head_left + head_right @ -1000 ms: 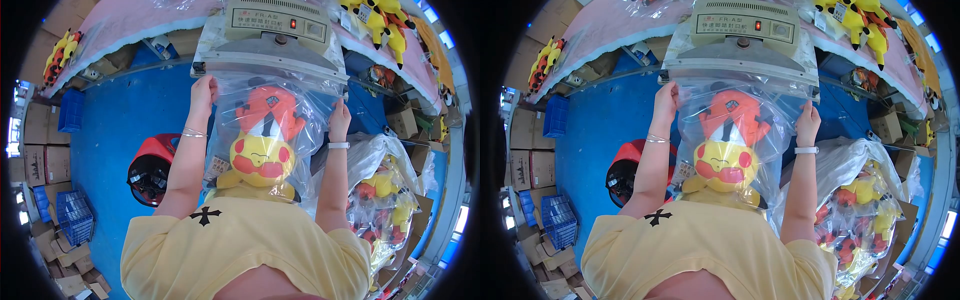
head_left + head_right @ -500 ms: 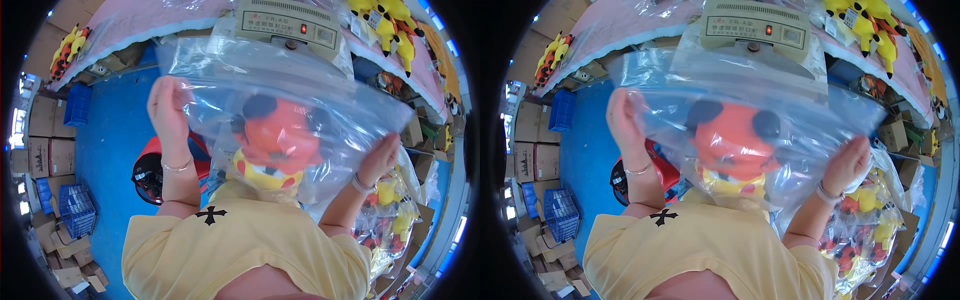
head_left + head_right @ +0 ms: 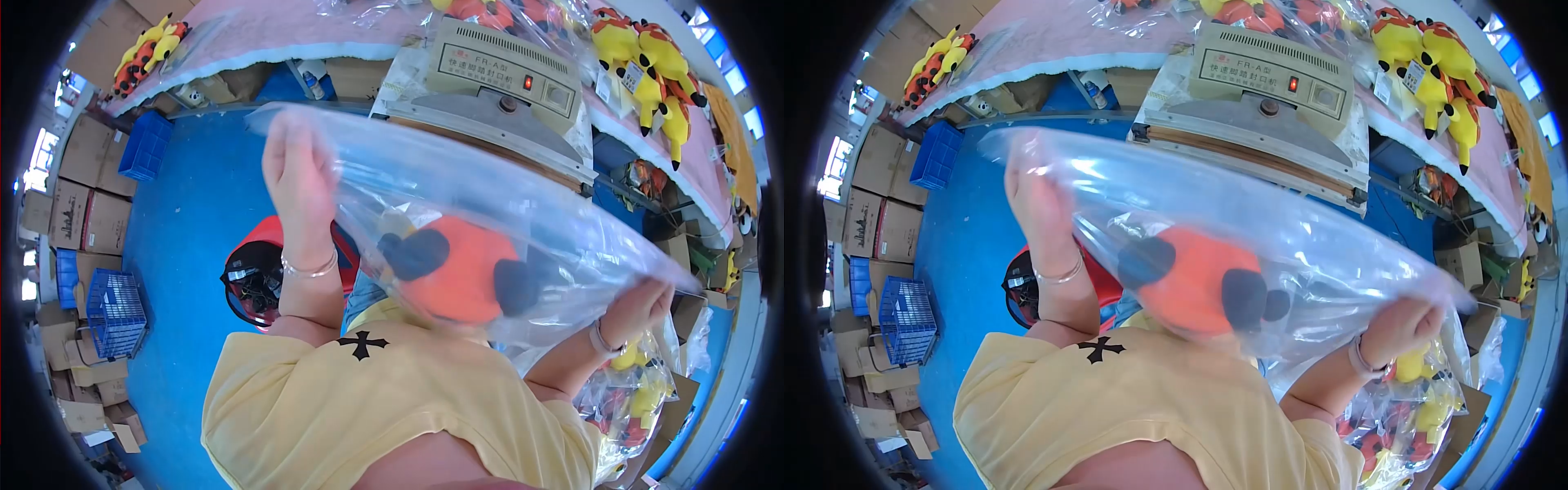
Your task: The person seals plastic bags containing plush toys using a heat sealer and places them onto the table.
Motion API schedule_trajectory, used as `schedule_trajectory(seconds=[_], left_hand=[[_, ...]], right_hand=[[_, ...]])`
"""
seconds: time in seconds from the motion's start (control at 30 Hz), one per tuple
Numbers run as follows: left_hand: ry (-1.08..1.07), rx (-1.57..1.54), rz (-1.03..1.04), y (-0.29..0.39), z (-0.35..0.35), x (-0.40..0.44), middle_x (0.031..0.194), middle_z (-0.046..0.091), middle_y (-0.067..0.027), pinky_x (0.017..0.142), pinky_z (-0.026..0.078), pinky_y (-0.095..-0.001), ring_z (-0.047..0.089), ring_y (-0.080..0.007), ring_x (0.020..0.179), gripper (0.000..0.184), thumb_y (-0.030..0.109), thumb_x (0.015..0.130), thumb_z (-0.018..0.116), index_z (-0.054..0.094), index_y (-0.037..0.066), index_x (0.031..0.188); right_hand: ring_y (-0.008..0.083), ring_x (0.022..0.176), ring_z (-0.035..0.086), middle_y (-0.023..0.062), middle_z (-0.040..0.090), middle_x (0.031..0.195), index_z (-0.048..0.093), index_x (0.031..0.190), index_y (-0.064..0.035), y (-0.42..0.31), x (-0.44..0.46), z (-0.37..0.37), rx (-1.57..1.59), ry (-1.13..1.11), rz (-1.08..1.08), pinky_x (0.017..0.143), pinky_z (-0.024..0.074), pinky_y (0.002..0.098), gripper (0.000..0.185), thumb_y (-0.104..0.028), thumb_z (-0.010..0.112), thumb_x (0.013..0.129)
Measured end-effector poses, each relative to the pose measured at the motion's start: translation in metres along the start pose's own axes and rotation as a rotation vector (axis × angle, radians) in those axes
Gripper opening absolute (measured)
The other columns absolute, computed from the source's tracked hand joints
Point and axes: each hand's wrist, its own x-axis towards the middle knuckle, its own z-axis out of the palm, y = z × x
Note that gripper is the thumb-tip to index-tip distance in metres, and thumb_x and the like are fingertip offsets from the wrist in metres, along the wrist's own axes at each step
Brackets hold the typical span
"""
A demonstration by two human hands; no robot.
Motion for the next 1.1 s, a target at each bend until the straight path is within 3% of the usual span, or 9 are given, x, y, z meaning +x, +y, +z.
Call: schedule_trajectory(seconds=[0.03, 0.07, 0.13, 0.3, 0.5, 1.1], left_hand=[[-0.005, 0.016, -0.030, -0.006, 0.005, 0.006, 0.054, 0.040, 0.0046, 0.036, 0.021, -0.0178, 0.029, -0.0027, 0.043, 0.014, 0.013, 0.091, 0.044, 0.053, 0.006, 0.083], [-0.008, 0.021, -0.038, -0.015, 0.006, 0.011, 0.054, 0.040, 0.0046, 0.036, 0.021, -0.0178, 0.029, -0.0027, 0.043, 0.014, 0.013, 0.091, 0.044, 0.053, 0.006, 0.083], [-0.154, 0.124, -0.273, -0.042, 0.003, 0.019, 0.053, 0.040, 0.0038, 0.035, 0.019, -0.0190, 0.028, -0.0036, 0.041, 0.017, 0.017, 0.091, 0.046, 0.052, 0.007, 0.078], [-0.100, 0.181, -0.552, -0.117, -0.006, 0.021, 0.054, 0.041, 0.0027, 0.035, 0.020, -0.0197, 0.030, -0.0047, 0.041, 0.020, 0.020, 0.089, 0.046, 0.049, 0.008, 0.073], [-0.046, 0.172, -0.647, -0.142, -0.009, 0.019, 0.054, 0.041, 0.0021, 0.036, 0.020, -0.0206, 0.030, -0.0054, 0.042, 0.018, 0.019, 0.087, 0.046, 0.048, 0.008, 0.073], [0.010, 0.215, -0.655, -0.172, -0.006, 0.021, 0.053, 0.037, 0.0026, 0.036, 0.018, -0.0213, 0.027, -0.0055, 0.042, 0.017, 0.017, 0.087, 0.041, 0.045, 0.009, 0.072]], right_hand=[[0.0052, 0.055, 0.043, 0.0004, 0.052, 0.065, 0.055, 0.078, -0.0056, 0.006, 0.005, 0.001, -0.070, -0.157, -0.035, 0.049, 0.0337, 0.0162, 0.022, -0.018, 0.045, 0.092], [0.0052, 0.055, 0.043, 0.0004, 0.052, 0.065, 0.055, 0.078, -0.0056, 0.008, 0.005, 0.013, -0.078, -0.156, -0.029, 0.049, 0.0337, 0.0162, 0.022, -0.018, 0.045, 0.092], [0.0037, 0.044, 0.034, -0.0036, 0.041, 0.052, 0.050, 0.066, -0.0082, 0.010, 0.002, 0.044, -0.188, -0.176, 0.208, 0.039, 0.0247, 0.0179, 0.028, -0.020, 0.046, 0.091], [0.0067, 0.036, 0.029, -0.0026, 0.036, 0.045, 0.049, 0.062, -0.0078, 0.058, -0.010, 0.056, -0.212, -0.226, 0.627, 0.033, 0.0226, 0.0220, 0.033, -0.027, 0.049, 0.089], [0.0083, 0.034, 0.028, -0.0017, 0.035, 0.044, 0.049, 0.062, -0.0067, 0.093, -0.017, 0.050, -0.230, -0.292, 0.718, 0.032, 0.0226, 0.0231, 0.034, -0.027, 0.048, 0.089], [0.0108, 0.038, 0.035, 0.0018, 0.043, 0.049, 0.050, 0.060, -0.0033, 0.121, -0.013, 0.070, -0.335, -0.259, 0.667, 0.036, 0.0292, 0.0242, 0.033, -0.023, 0.049, 0.087]])
